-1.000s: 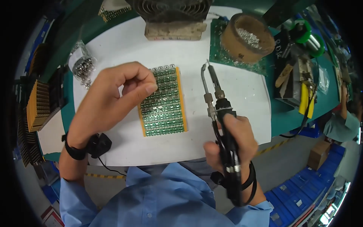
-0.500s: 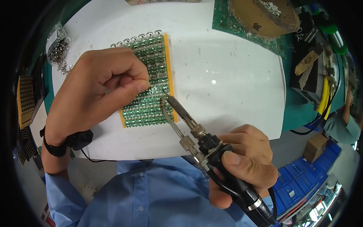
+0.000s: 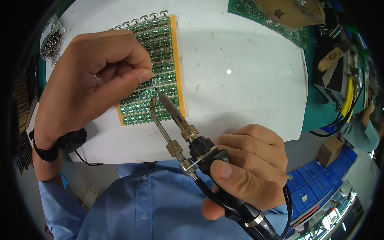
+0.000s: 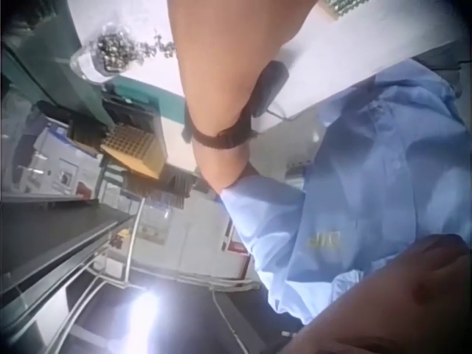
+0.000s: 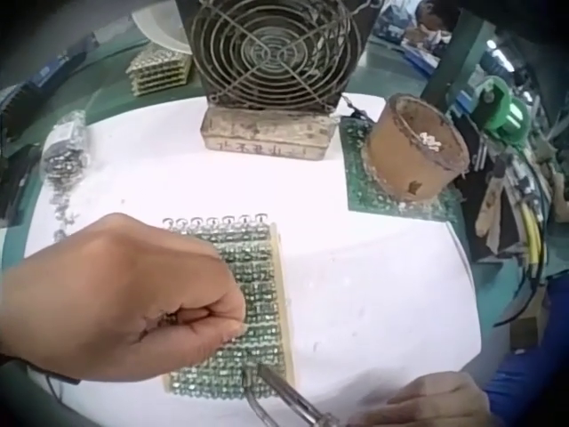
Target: The person picks up a metal component from a bag and places it onto a circuit board, then uses a soldering iron to fuse it to the board. This process is repeated for several components before the person sets the soldering iron back into its holder.
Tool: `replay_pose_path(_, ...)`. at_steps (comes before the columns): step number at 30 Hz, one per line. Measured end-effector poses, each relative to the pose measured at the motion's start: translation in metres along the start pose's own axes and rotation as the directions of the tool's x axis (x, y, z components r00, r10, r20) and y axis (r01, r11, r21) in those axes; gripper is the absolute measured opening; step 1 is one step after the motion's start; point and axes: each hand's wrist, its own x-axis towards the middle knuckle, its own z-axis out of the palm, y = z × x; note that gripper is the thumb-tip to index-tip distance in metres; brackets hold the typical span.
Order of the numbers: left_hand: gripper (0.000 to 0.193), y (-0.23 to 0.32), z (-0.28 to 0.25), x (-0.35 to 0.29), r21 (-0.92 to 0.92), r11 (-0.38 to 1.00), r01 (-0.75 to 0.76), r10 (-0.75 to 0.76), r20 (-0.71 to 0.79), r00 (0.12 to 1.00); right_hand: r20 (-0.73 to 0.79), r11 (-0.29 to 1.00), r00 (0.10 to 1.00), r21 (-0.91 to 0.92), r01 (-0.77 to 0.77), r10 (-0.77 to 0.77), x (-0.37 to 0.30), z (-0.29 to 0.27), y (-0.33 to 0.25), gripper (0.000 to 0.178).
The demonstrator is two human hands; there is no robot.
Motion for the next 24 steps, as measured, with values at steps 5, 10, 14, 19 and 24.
replay_pose_path(5, 0.007, -0.002, 0.001, 0.003, -0.119, 0.993, -0.007, 0.003, -0.034, 0.999, 0.0, 1.0, 1.0, 0.028, 0.0, 0.0, 0.003, 0.003, 0.001, 0.065)
replay_pose_path(10, 0.008, -0.002, 0.001, 0.003, -0.192, 0.98, 0.05, -0.049, 0.012, 0.999, 0.022, 0.997, 1.0, 0.075, -0.023, 0.021, 0.006, 0.001, 0.004, 0.066)
replay_pose_path(14, 0.009, -0.006, -0.001, 0.006, -0.195, 0.978, 0.069, -0.062, 0.042, 0.997, 0.002, 0.996, 1.0, 0.082, -0.025, 0.025, 0.006, 0.004, 0.006, 0.064)
replay_pose_path(19, 0.007, -0.012, -0.003, 0.007, -0.141, 0.989, 0.05, -0.036, 0.095, 0.995, 0.087, 0.999, 0.996, 0.019, -0.032, 0.03, 0.009, 0.0, 0.004, 0.061)
replay_pose_path(24, 0.006, -0.017, 0.0, 0.001, -0.153, 0.988, -0.018, 0.025, 0.043, 0.999, 0.125, 0.997, 0.99, 0.039, -0.065, 0.06, 0.009, -0.002, 0.003, 0.058)
